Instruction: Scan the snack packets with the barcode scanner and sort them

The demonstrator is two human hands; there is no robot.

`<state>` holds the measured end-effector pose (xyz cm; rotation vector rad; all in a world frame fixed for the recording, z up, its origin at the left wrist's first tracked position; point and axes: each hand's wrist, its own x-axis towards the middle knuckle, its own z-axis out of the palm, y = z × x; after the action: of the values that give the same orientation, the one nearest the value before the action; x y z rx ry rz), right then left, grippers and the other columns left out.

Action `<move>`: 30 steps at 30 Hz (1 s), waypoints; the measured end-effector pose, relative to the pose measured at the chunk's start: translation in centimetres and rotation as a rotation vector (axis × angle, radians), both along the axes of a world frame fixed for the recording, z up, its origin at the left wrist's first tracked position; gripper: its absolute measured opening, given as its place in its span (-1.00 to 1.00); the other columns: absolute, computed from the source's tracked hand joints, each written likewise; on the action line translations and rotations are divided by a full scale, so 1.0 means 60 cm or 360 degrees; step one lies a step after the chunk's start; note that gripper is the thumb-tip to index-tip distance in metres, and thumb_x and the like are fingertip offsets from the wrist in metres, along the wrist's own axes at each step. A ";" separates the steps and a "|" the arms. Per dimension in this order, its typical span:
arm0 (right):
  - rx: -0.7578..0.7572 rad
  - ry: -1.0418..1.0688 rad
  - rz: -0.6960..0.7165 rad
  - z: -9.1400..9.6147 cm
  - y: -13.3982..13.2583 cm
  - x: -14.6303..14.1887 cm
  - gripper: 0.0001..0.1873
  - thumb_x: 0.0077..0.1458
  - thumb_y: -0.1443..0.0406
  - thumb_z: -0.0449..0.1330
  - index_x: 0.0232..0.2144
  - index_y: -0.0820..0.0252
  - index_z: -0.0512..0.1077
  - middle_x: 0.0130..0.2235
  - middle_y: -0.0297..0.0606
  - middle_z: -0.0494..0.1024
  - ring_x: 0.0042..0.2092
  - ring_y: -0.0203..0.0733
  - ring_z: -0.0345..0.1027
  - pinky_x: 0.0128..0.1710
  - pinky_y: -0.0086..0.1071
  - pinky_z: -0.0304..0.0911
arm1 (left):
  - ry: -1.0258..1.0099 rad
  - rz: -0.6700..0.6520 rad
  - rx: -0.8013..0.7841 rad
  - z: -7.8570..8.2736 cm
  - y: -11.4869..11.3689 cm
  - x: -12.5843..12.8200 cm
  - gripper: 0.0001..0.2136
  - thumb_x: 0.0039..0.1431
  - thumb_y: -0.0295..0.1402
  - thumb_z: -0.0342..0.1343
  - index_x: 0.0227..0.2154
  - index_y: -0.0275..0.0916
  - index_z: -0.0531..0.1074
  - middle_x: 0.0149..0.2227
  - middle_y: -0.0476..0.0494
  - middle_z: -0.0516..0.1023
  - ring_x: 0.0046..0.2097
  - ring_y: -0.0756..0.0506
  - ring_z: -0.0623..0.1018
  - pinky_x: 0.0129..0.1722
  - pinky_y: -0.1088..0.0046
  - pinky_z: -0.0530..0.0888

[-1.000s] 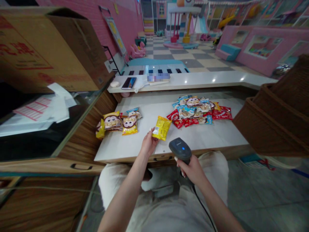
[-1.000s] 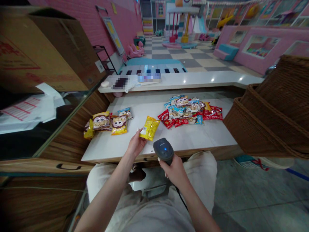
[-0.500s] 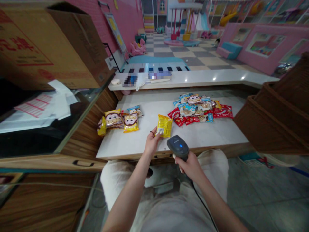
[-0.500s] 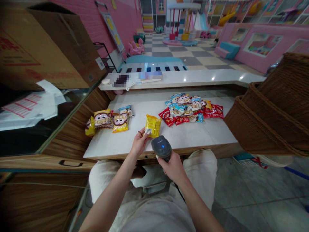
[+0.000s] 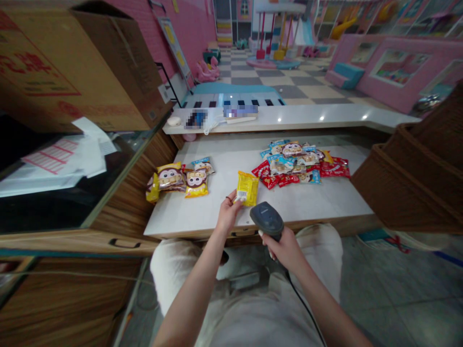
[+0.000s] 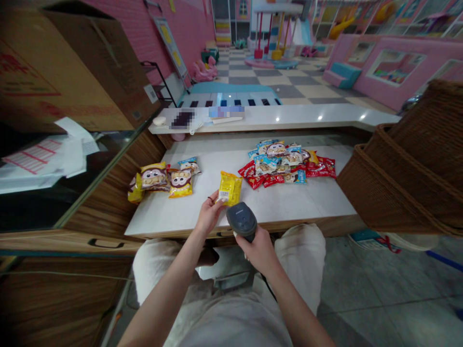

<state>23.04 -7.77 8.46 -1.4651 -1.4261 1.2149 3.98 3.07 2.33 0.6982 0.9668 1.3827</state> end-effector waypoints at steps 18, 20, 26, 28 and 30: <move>-0.0078 0.0080 -0.0087 -0.009 -0.005 0.018 -0.60 0.13 -0.02 0.33 -0.55 0.08 0.40 -0.76 -0.46 0.33 -0.73 -0.27 0.24 -0.64 -0.43 0.21 | 0.2066 0.0642 0.0459 0.126 0.128 -0.196 -0.57 0.28 -0.51 0.08 0.18 -0.36 0.55 0.32 -0.37 0.53 0.42 -0.38 0.39 0.48 -0.08 0.22; -0.0087 0.0079 -0.0083 -0.012 -0.005 0.020 -0.60 0.12 -0.03 0.33 -0.55 0.08 0.40 -0.76 -0.45 0.33 -0.72 -0.26 0.24 -0.65 -0.43 0.20 | 0.2257 0.0492 0.0326 0.131 0.144 -0.221 -0.57 0.26 -0.51 0.11 0.17 -0.48 0.54 0.31 -0.46 0.52 0.43 -0.48 0.36 0.47 -0.16 0.20; -0.0120 0.0087 -0.0128 -0.024 -0.004 0.030 -0.62 0.09 -0.01 0.34 -0.54 0.09 0.41 -0.75 -0.44 0.34 -0.72 -0.26 0.24 -0.66 -0.43 0.17 | 0.2211 0.0347 0.0412 0.122 0.158 -0.177 -0.49 0.19 -0.53 0.19 0.23 -0.46 0.45 0.43 -0.50 0.36 0.52 -0.49 0.18 0.54 -0.19 -0.01; -0.0126 0.0101 -0.0142 -0.025 -0.004 0.034 -0.62 0.08 -0.01 0.35 -0.53 0.09 0.40 -0.74 -0.44 0.34 -0.71 -0.26 0.24 -0.66 -0.43 0.16 | 0.2143 0.0261 0.0521 0.110 0.157 -0.125 -0.45 0.21 -0.54 0.16 0.28 -0.46 0.39 0.45 -0.51 0.32 0.52 -0.43 0.22 0.54 -0.13 0.04; -0.0130 0.0114 -0.0151 -0.023 -0.002 0.038 -0.62 0.07 -0.01 0.35 -0.54 0.08 0.40 -0.75 -0.44 0.33 -0.72 -0.25 0.24 -0.66 -0.42 0.17 | 0.2076 0.0097 0.0609 0.090 0.155 -0.059 -0.47 0.23 -0.50 0.18 0.27 -0.41 0.41 0.42 -0.49 0.38 0.47 -0.35 0.34 0.52 0.02 0.17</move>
<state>25.31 -7.92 7.05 -1.5116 -1.2587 1.2661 0.42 12.36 7.76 1.9883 1.7128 1.0751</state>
